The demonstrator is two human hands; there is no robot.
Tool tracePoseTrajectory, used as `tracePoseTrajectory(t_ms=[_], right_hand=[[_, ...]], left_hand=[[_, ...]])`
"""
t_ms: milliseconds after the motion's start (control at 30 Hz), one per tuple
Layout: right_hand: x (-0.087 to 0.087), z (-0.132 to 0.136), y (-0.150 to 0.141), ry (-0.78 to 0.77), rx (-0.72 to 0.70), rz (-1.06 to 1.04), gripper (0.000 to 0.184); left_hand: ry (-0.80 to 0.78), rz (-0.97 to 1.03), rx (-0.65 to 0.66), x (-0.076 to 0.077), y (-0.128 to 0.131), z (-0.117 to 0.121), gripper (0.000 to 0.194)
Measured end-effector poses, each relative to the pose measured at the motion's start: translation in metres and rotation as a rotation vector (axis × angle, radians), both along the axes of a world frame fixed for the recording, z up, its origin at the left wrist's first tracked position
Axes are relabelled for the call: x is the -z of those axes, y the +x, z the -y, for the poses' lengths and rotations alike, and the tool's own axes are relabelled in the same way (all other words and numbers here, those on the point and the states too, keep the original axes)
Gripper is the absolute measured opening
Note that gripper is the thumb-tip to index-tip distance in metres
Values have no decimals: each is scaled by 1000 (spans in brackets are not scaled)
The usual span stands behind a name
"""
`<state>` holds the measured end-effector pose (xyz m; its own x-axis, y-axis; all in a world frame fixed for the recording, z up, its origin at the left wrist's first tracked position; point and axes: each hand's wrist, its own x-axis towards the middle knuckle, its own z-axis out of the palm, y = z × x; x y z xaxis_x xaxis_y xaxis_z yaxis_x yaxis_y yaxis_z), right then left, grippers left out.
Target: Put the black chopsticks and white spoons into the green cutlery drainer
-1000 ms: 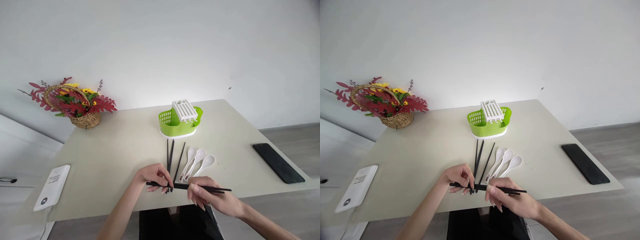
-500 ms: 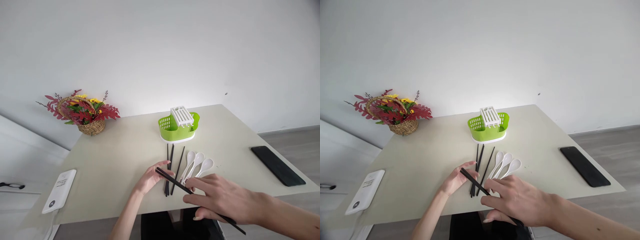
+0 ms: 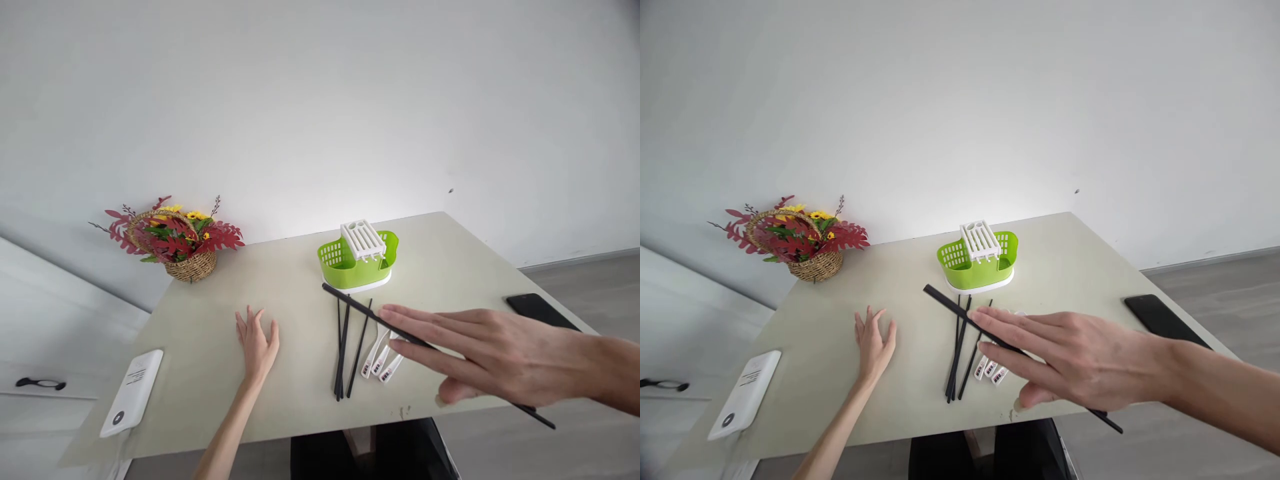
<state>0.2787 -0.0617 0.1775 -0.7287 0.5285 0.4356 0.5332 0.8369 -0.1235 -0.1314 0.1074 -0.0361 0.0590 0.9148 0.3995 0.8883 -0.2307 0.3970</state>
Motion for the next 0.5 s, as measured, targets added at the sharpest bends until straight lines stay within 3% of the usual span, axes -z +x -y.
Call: tracePoseTrajectory(t_ms=[133,367,433,500], right_hand=[[-10,-15,10,-149,47,-61,47],[-46,-53,11,-32,-75,-165,34],[-54,-70,9,-20,-89,-59,29],[-53,-92,9,-48,42,-55,38]], left_hand=[[16,-187,-5,10,-2,-23,59],[-91,-295,-83,10,-7,-68,68],[-130,-295,-112,9,-7,-80,70],[-154,-300,-131,8,-7,-89,71]])
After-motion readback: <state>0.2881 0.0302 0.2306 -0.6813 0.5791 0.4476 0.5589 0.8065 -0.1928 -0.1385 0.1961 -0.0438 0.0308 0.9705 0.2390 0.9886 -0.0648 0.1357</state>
